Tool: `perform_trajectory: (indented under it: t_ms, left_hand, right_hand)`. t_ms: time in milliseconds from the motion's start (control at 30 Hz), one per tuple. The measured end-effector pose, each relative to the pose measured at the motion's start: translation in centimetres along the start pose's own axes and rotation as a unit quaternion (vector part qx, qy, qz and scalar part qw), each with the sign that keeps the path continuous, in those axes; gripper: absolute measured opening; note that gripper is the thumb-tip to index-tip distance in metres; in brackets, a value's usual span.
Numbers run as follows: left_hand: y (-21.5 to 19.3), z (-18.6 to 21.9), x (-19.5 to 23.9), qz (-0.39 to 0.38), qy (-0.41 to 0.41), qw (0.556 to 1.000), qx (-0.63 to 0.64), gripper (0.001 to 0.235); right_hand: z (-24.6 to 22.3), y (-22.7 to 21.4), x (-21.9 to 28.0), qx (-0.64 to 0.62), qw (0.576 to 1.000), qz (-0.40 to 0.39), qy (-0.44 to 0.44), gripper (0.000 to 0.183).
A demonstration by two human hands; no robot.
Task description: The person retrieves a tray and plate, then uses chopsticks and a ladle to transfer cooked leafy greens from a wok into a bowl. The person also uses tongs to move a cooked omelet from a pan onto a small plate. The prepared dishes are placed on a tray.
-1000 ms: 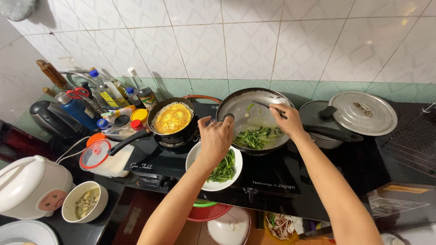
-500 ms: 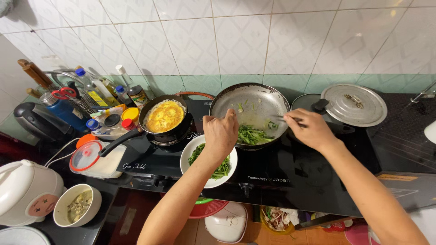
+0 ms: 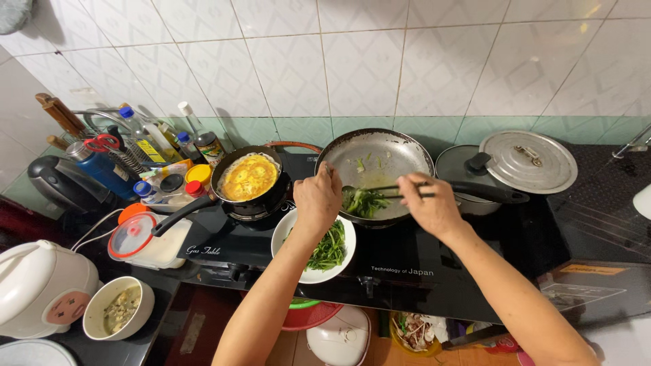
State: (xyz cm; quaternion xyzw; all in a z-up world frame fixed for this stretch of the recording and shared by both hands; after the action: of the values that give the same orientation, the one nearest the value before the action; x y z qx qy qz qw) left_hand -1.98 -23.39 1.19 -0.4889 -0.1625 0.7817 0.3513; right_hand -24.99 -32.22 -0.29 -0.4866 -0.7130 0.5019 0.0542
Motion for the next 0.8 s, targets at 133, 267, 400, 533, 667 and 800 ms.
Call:
perform_trajectory:
  t_ms: [133,267,400,533,667,800]
  left_hand:
    - [-0.3,0.2,0.4,-0.01,-0.006,1.0,0.01,0.015]
    - [-1.0,0.2,0.3,0.0,0.02,1.0,0.013,0.014]
    - [-1.2,-0.2,0.2,-0.047,-0.018,0.998,0.029,0.016]
    - [-0.4,0.5,0.4,-0.032,-0.008,0.998,0.045,0.016]
    - [0.0,0.8,0.5,-0.036,-0.028,0.995,0.09,0.016]
    - [0.4,-0.4,0.7,-0.056,-0.128,0.981,0.134,0.018]
  right_hand:
    - [3.0,1.6,-1.6,0.001,0.999,0.017,-0.043,0.029]
    - [5.6,2.0,-1.2,-0.055,0.998,-0.03,-0.011,0.031]
    - [6.0,0.1,1.1,-0.094,0.987,-0.109,0.071,0.033]
    - [2.4,-0.3,3.3,-0.035,0.994,-0.089,0.061,0.035]
    - [-0.7,0.1,3.3,-0.103,0.992,-0.006,0.068,0.035]
    - [-0.4,-0.4,2.3,-0.148,0.986,0.022,0.075,0.037]
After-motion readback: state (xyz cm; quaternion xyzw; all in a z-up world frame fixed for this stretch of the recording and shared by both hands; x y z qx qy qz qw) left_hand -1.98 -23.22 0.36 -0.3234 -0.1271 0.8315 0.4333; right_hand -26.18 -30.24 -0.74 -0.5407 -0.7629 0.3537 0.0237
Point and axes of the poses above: each hand's wrist, its own x-axis away from the middle knuckle, its own y-axis out of the palm, z = x × y, the point moved 1 cm from there along -x, towards the middle knuckle, and after that the axes turned 14 degrees about x, right-handed, at the moved point
